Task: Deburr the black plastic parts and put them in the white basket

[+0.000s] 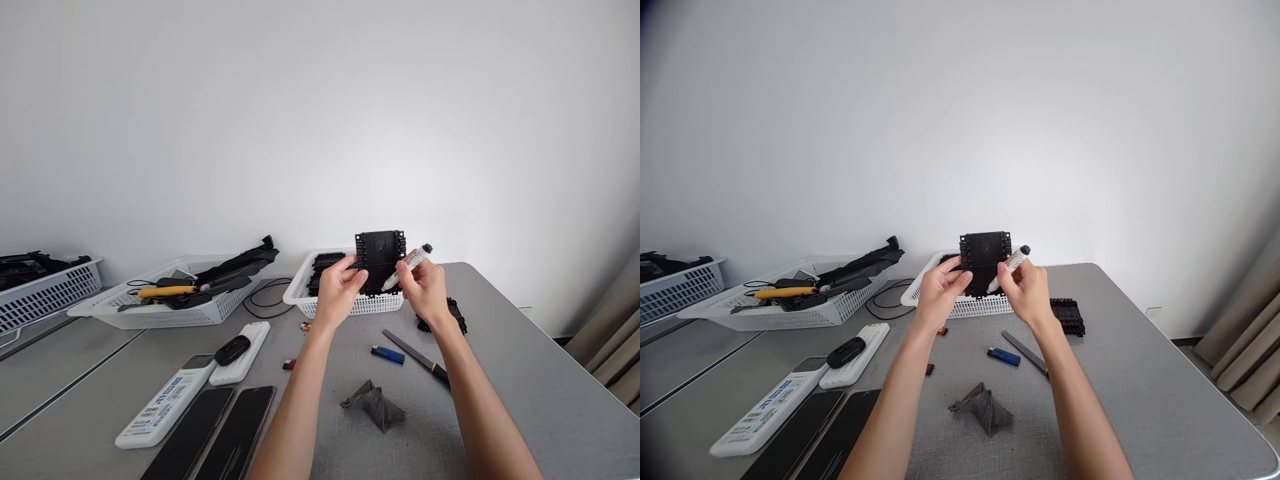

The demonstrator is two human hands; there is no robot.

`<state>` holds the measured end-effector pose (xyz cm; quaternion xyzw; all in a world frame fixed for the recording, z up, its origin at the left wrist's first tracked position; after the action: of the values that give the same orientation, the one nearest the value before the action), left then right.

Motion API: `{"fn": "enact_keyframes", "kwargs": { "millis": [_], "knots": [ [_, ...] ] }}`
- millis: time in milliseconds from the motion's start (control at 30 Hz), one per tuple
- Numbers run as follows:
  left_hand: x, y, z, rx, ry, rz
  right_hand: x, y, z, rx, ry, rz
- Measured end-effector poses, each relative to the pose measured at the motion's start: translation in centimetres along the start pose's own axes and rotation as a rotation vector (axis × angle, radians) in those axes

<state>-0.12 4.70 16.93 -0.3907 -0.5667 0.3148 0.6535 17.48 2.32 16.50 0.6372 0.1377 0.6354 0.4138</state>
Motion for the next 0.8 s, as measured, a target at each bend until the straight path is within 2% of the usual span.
{"fn": "enact_keyframes", "kwargs": {
  "millis": [267, 433, 800],
  "knots": [
    [0.0, -0.1, 0.0, -0.063, -0.016, 0.064, 0.2, 0.4, 0.0, -0.129, -0.002, 0.099],
    [-0.1, -0.4, -0.1, -0.118, -0.005, 0.058, 0.1, 0.9, -0.1, -0.183, -0.001, 0.134],
    [0.0, 0.1, 0.1, -0.106, -0.042, 0.014, 0.3, 1.2, 0.0, -0.145, 0.055, 0.057]
  ]
}}
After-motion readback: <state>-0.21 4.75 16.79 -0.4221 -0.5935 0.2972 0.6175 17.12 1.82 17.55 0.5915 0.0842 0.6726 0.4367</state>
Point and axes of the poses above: each hand's wrist, its own x-axis towards the middle knuckle, its own z-axis out of the back of the hand, y = z × x, the point moved 2 cm from there along x, towards the middle knuckle, and after that the axes turned 4 degrees about -z, right-handed, at the moved point
